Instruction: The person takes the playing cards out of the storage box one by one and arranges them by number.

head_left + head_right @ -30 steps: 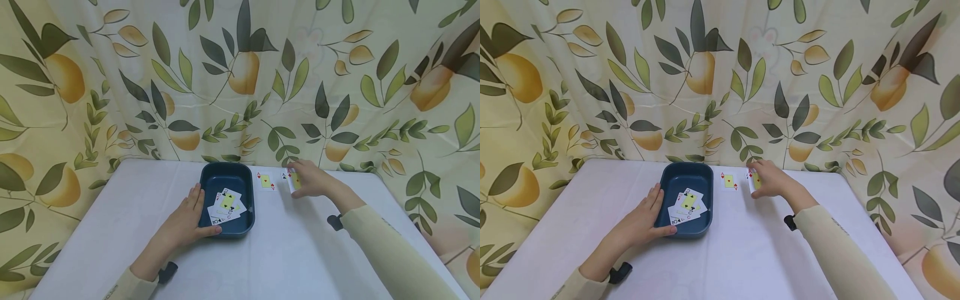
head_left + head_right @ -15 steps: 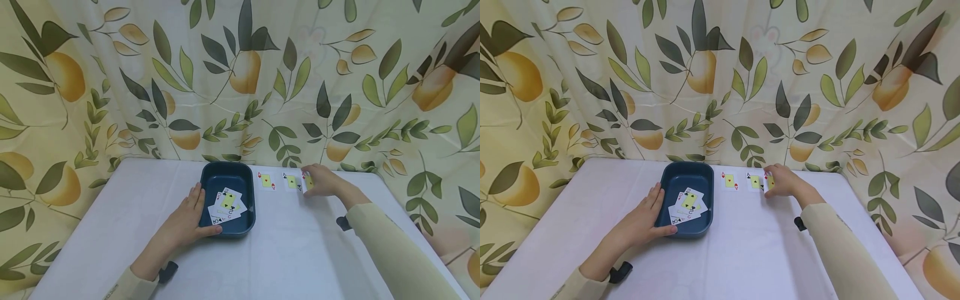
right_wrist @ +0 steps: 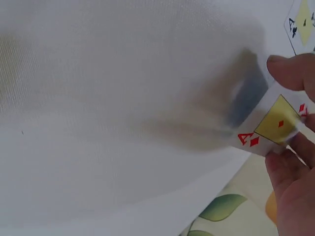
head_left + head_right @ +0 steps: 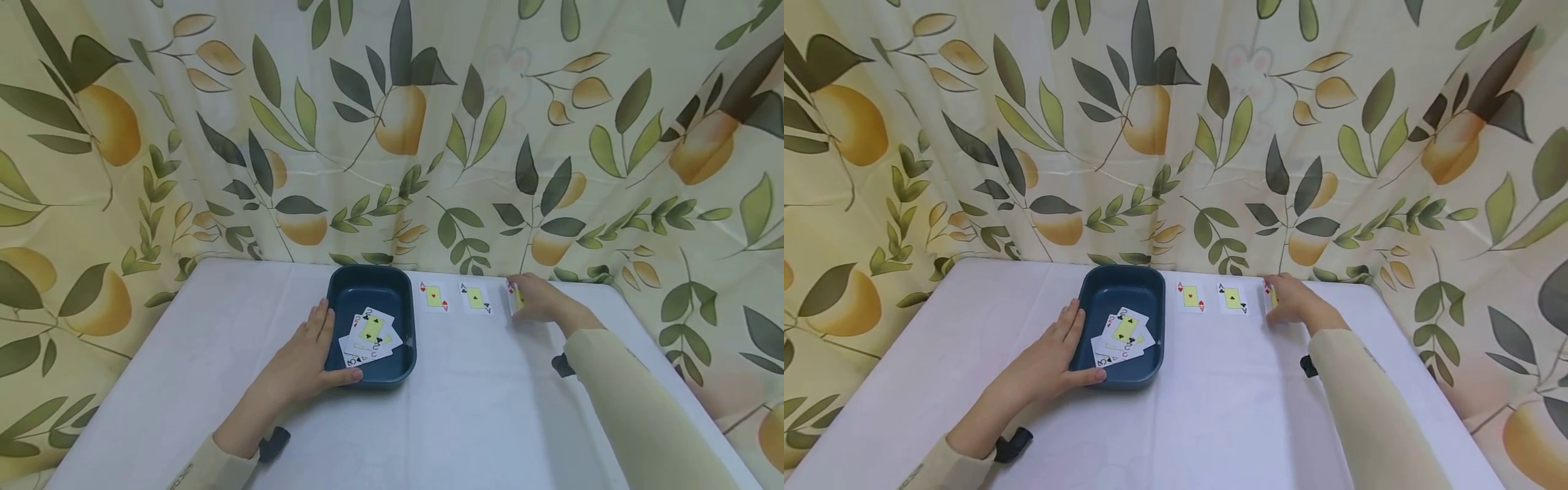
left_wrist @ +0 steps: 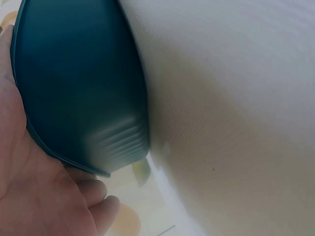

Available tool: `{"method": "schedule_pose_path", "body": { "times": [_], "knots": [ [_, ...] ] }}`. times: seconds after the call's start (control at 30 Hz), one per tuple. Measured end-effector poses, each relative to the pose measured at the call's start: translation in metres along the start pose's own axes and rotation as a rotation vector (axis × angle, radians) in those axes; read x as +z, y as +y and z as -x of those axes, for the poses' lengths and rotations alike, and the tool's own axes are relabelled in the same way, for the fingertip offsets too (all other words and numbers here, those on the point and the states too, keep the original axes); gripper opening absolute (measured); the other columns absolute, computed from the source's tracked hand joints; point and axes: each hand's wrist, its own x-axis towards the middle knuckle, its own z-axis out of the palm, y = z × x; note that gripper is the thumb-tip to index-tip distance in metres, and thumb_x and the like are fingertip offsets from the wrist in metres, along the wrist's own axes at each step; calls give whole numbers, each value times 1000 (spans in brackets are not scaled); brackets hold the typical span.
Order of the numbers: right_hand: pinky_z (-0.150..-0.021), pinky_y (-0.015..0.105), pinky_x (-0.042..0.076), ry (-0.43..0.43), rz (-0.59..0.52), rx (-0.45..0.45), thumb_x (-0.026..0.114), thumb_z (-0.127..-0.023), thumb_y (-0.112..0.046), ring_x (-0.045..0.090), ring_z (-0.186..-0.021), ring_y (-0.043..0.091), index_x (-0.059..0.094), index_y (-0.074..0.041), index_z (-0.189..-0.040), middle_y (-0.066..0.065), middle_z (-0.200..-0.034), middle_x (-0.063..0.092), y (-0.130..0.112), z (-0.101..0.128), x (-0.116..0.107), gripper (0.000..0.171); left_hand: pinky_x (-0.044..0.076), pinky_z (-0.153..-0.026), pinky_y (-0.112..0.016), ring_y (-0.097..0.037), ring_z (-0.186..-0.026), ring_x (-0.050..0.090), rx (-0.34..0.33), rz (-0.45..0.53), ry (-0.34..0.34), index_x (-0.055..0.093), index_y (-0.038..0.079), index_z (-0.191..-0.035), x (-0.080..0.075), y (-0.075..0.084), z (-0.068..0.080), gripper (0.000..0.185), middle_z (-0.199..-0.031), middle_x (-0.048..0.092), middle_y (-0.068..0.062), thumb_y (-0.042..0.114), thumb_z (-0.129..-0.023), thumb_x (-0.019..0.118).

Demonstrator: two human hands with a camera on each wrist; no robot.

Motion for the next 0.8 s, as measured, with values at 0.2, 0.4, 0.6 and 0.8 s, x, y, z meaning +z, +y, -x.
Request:
{"method": "schedule_pose_path", "body": {
  "times": [0.2,0.4,0.6,0.8],
  "knots": [
    [-111,70,24,4,-34,32,82,-77,-14,28,-138,56,26,3,-155,35,-153,27,1,-2,3,97,29,-116,-56,-37,-153,12,-1,6,6,16,1,-158,1,0,0,124,-168,-2,-13,79,-76,64],
    [-112,69,22,33,-57,-6,82,-80,-19,24,-141,55,25,2,-155,34,-154,27,-13,1,2,96,29,-116,-57,-37,-153,11,-2,6,10,16,0,-158,0,1,0,123,-168,-2,-14,78,-76,64],
    [-112,65,30,104,-31,-157,81,-82,-35,32,-142,47,31,-3,-155,27,-155,35,-65,7,-4,94,28,-117,-56,-36,-154,10,-4,8,6,16,1,-158,-1,1,0,123,-168,-1,-14,78,-76,65],
    [-111,62,34,154,-37,-324,76,-83,-52,36,-143,40,35,-10,-155,18,-157,37,-137,26,-6,93,27,-117,-56,-35,-154,9,-2,10,2,15,1,-158,-1,2,0,123,-168,-2,-14,78,-76,65]
  ]
}}
